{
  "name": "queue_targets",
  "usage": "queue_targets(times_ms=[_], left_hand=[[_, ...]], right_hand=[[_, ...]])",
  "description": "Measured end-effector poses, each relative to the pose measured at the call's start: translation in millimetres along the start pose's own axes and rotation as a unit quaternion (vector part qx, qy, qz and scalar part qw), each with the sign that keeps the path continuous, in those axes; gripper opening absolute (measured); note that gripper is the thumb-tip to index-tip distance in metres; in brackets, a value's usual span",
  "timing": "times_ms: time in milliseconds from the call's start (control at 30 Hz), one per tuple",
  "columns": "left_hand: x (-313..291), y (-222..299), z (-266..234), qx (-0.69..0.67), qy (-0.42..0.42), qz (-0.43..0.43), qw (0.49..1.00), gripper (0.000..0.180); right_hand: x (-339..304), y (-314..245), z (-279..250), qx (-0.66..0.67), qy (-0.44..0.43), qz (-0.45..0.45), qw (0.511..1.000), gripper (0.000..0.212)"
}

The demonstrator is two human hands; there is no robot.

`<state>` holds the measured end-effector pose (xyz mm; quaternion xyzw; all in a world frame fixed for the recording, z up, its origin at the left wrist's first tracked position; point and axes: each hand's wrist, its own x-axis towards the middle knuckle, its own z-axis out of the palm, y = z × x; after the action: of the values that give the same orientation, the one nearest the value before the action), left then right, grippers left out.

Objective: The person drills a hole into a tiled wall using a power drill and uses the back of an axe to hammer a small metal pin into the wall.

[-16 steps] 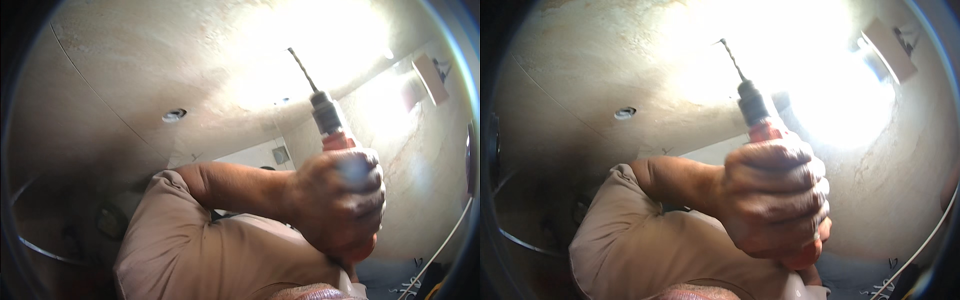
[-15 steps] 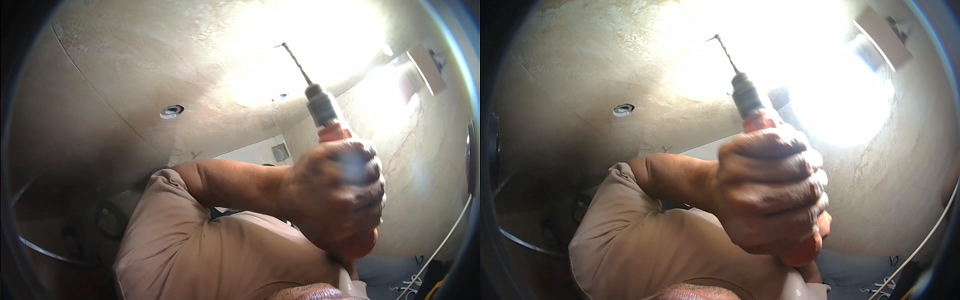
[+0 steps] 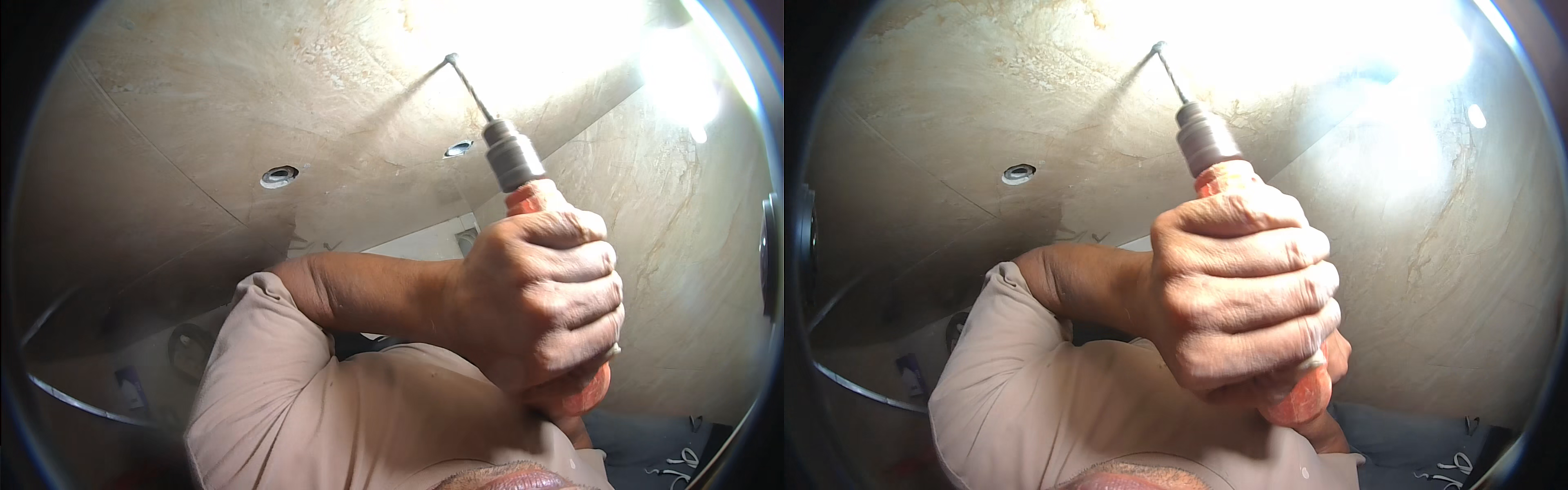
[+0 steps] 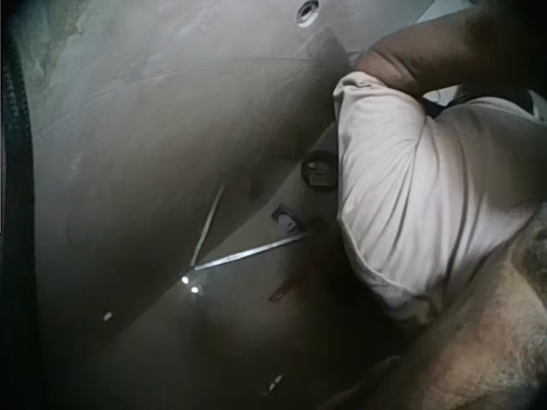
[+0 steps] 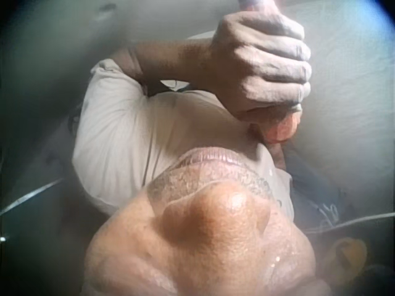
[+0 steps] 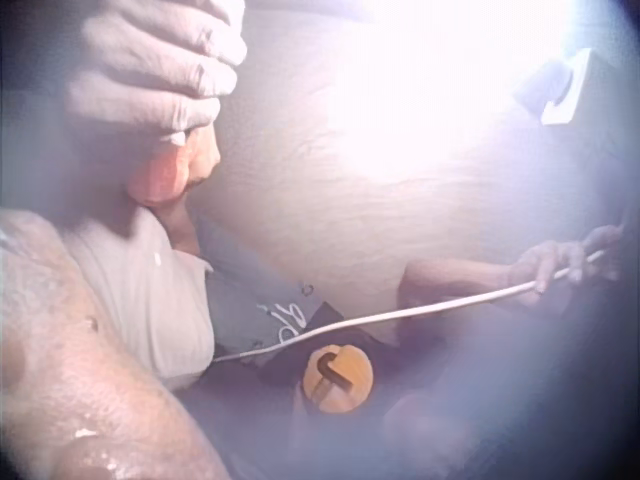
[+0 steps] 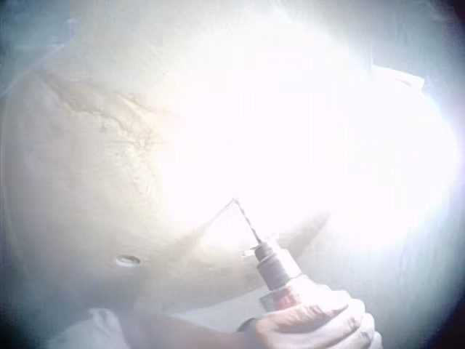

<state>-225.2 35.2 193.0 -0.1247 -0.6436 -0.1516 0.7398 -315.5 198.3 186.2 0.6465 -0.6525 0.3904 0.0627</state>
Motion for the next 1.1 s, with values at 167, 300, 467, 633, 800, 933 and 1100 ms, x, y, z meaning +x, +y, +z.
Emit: queue_targets(times_ms=[167,300,467,633,800,933,1100], left_hand=[[-4,6,3,-0.007,-0.026,-0.015,1.000,0.030],[-6,18,15,0.013,0.021,0.012,1.000,0.030],[-2,5,-3,0.007,-0.008,-0.009,1.000,0.026],[12,5,-1,-0.020,-0.005,-0.013,1.000,0.024],[6,12,-3,0.000,0.044,0.021,0.999,0.027],[13,14,-11,-0.016,0.014,-0.026,0.999,0.022],[10,-1,1,-0.014,0.006,-0.018,1.000,0.022]], right_hand=[[-7,4,-4,0.010,0.003,0.002,1.000,0.033],[-10,4,-3,0.012,-0.001,0.003,1.000,0.032],[-7,6,1,0.036,-0.006,-0.006,0.999,0.031],[2,-5,-11,0.019,-0.004,0.008,1.000,0.031],[-1,-16,4,0.017,0.001,0.018,1.000,0.030],[3,-9,1,0.035,0.002,0.016,0.999,0.029],[11,2,-3,0.038,0.003,0.011,0.999,0.028]])
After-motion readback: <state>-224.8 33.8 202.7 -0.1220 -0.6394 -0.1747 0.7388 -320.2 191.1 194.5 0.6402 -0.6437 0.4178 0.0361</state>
